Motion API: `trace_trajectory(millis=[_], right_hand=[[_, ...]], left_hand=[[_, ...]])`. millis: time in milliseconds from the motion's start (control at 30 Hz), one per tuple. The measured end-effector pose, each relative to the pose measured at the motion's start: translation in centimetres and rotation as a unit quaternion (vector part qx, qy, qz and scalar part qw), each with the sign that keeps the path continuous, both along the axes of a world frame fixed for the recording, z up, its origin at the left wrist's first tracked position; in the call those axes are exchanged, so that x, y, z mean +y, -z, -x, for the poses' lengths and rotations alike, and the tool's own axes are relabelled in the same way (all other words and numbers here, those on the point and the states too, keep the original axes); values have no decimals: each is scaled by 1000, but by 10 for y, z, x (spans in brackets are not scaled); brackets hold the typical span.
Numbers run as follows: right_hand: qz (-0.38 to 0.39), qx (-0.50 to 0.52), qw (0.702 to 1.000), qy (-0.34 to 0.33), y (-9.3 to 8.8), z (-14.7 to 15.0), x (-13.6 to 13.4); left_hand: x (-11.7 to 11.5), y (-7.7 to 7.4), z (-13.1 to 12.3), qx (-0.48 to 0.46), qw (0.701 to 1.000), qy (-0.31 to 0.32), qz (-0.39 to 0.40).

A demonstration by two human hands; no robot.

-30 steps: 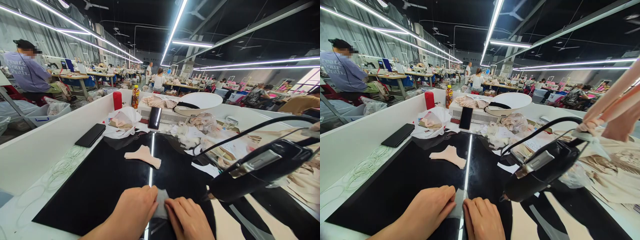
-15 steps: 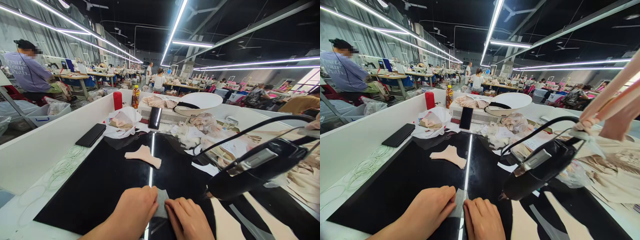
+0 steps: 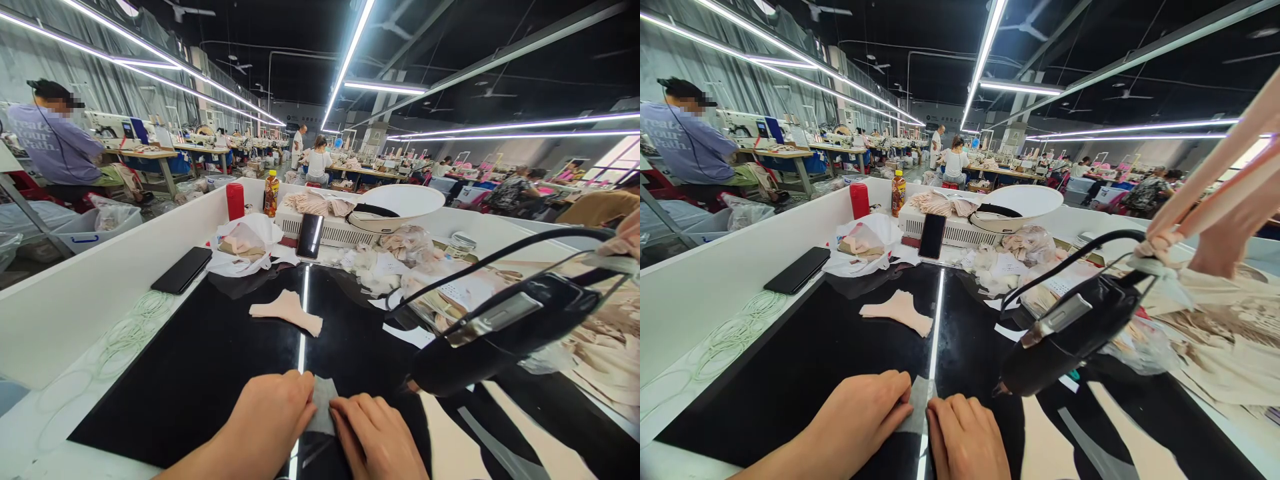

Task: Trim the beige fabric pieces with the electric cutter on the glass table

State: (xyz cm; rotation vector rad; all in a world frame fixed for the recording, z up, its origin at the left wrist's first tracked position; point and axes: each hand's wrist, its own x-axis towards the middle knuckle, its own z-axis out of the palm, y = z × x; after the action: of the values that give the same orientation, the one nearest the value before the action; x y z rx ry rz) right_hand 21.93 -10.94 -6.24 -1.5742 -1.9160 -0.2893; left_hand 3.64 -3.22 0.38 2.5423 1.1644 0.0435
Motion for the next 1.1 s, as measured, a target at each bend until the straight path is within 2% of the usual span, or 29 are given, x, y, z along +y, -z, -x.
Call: trace_trajectory(millis=[333,633,1100], right_hand=[[-6,-17,1000,-6,3,-3,1],[-14,-14,1000,-5,3,-3,2],[-6,-9,1000,-7,3,-3,2]], left_hand=[[1,-5,-2,-3,1000,-8,9],[1,0,0,-12,1000,-11,10],[1,-1,0,-7,1000,-7,7]])
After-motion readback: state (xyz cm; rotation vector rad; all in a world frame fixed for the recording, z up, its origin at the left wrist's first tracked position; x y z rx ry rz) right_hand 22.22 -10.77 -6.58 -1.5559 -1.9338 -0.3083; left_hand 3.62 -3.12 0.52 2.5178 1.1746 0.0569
